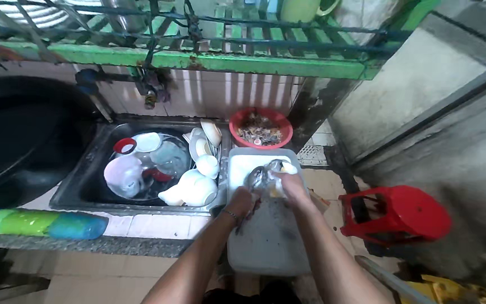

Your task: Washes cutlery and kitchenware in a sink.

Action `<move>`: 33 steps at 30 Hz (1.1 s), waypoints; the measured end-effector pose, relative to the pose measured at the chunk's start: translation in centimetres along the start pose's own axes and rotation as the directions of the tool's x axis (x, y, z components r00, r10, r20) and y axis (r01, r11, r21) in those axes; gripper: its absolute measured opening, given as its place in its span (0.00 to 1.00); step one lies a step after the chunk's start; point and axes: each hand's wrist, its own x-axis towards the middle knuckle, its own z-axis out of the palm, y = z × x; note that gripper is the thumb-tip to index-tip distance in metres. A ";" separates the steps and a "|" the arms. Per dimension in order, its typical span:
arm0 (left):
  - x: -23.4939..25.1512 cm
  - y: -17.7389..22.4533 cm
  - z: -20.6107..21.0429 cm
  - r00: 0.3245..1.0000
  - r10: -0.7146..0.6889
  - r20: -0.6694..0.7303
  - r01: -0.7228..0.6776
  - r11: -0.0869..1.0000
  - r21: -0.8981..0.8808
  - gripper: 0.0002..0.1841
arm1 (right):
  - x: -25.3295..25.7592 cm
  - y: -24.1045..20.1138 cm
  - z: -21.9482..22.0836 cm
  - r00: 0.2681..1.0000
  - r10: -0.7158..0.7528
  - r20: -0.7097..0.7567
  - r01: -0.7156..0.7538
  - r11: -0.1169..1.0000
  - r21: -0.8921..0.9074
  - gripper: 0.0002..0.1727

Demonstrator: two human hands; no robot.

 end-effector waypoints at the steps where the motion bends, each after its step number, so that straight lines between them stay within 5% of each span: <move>1: -0.3 -0.4 -0.2 0.999 -0.024 0.022 0.024 1.000 0.014 0.18 | 0.6 0.2 -0.4 0.999 -0.034 -0.002 0.034 0.999 -0.012 0.24; 4: -1.1 -0.8 -0.4 0.997 -0.071 0.039 0.070 0.997 0.028 0.16 | 1.6 0.3 -0.5 0.993 -0.118 0.022 0.118 0.993 -0.016 0.21; 8: -0.9 0.0 -1.6 0.996 -0.069 0.064 0.059 0.988 0.144 0.17 | 0.8 -0.8 -1.7 0.966 -0.015 0.259 0.071 0.975 -0.209 0.19; 13: -1.1 1.7 -1.3 1.000 -0.007 0.018 0.005 0.988 0.153 0.18 | 0.9 -1.4 -1.0 0.994 -0.051 0.097 0.056 0.997 -0.053 0.23; 17: -1.8 1.5 -1.4 1.000 -0.006 0.024 0.002 0.985 0.171 0.18 | 0.0 -2.5 -2.5 0.946 0.086 0.312 -0.031 0.983 -0.179 0.24; 21: -1.5 1.6 -0.4 0.997 0.078 0.005 -0.078 0.988 0.132 0.19 | 0.4 -2.1 -1.1 0.996 -0.050 0.072 0.045 0.996 0.073 0.25; 26: -2.0 3.2 -1.1 0.995 0.094 -0.036 -0.095 0.995 -0.025 0.18 | -2.8 -2.1 0.0 0.989 0.092 0.119 -0.103 0.990 0.097 0.27; 30: -2.1 1.2 -0.6 0.908 0.226 0.352 -0.010 0.854 -0.521 0.23 | -0.8 -1.1 -0.7 0.990 -0.127 0.055 0.086 0.874 0.477 0.18; 33: -1.7 1.0 0.8 0.901 0.244 0.360 0.037 0.781 -0.624 0.19 | -0.1 -0.4 0.6 0.979 -0.179 0.102 0.067 0.744 0.665 0.21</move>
